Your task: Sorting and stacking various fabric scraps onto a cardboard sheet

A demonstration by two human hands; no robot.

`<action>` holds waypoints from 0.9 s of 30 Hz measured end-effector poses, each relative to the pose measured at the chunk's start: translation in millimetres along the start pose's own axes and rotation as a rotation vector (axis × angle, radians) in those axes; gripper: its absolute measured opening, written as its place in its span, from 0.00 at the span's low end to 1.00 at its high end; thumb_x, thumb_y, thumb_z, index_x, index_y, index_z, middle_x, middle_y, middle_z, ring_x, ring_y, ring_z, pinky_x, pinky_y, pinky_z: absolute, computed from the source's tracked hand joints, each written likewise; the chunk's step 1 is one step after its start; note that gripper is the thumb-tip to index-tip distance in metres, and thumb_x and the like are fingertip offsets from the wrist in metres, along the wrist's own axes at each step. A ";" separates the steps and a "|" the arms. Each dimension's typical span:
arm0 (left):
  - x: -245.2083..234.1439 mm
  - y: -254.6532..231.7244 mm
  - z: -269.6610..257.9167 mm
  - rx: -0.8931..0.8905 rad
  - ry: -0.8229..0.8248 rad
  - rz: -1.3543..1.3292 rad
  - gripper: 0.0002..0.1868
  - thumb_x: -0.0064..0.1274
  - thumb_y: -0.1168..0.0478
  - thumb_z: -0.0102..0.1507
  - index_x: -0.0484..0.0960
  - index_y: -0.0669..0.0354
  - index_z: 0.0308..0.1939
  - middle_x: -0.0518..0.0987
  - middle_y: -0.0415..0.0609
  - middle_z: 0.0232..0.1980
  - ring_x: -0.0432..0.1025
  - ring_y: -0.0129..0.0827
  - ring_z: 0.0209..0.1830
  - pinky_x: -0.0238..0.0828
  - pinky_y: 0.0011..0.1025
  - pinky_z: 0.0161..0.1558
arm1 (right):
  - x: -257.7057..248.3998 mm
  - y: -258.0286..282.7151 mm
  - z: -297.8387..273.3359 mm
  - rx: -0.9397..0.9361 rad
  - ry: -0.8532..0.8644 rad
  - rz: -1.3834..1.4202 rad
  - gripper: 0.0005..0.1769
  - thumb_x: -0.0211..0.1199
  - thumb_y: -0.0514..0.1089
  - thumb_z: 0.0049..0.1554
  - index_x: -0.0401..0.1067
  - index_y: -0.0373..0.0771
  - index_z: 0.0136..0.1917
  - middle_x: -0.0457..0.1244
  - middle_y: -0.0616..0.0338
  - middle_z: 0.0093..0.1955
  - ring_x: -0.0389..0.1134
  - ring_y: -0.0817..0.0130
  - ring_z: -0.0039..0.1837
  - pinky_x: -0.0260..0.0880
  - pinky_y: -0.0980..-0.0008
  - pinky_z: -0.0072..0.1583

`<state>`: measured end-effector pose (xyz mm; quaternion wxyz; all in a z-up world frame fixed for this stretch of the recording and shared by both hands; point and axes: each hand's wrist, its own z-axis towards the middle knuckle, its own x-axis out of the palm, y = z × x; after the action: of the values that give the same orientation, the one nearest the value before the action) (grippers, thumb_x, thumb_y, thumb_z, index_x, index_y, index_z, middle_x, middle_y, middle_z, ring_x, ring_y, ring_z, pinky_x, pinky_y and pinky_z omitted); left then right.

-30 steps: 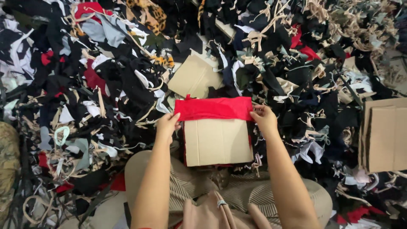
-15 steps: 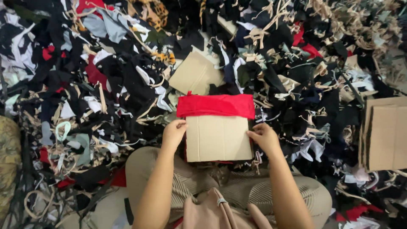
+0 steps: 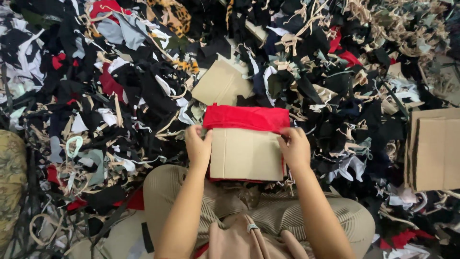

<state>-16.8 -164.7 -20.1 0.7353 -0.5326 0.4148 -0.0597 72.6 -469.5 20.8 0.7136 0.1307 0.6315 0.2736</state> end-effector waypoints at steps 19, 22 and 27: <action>32.1 47.1 41.2 0.677 0.042 0.322 0.10 0.57 0.66 0.61 0.82 0.46 0.45 0.76 0.38 0.45 0.74 0.36 0.52 0.73 0.34 0.55 | 25.0 -12.5 35.5 -0.367 -0.074 -0.107 0.10 0.71 0.44 0.51 0.77 0.57 0.47 0.67 0.68 0.45 0.72 0.61 0.51 0.74 0.61 0.52; 28.7 47.1 39.0 0.720 0.051 0.294 0.10 0.54 0.70 0.59 0.81 0.49 0.41 0.75 0.39 0.42 0.74 0.36 0.50 0.73 0.32 0.52 | 25.1 -18.1 35.8 -0.334 -0.099 -0.138 0.12 0.71 0.45 0.50 0.77 0.61 0.46 0.67 0.72 0.46 0.72 0.64 0.51 0.73 0.63 0.52; 9.6 17.2 27.1 0.753 -0.005 0.246 0.11 0.52 0.70 0.57 0.78 0.47 0.37 0.74 0.38 0.47 0.70 0.37 0.55 0.69 0.36 0.57 | 26.8 -16.3 24.9 -0.278 -0.192 -0.240 0.11 0.68 0.43 0.50 0.78 0.57 0.47 0.67 0.67 0.50 0.71 0.59 0.53 0.72 0.59 0.53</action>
<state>1.6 -142.5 -37.3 0.8818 -0.1722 0.4229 -0.1177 101.9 -464.0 -5.9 0.8093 -0.0197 0.5277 0.2573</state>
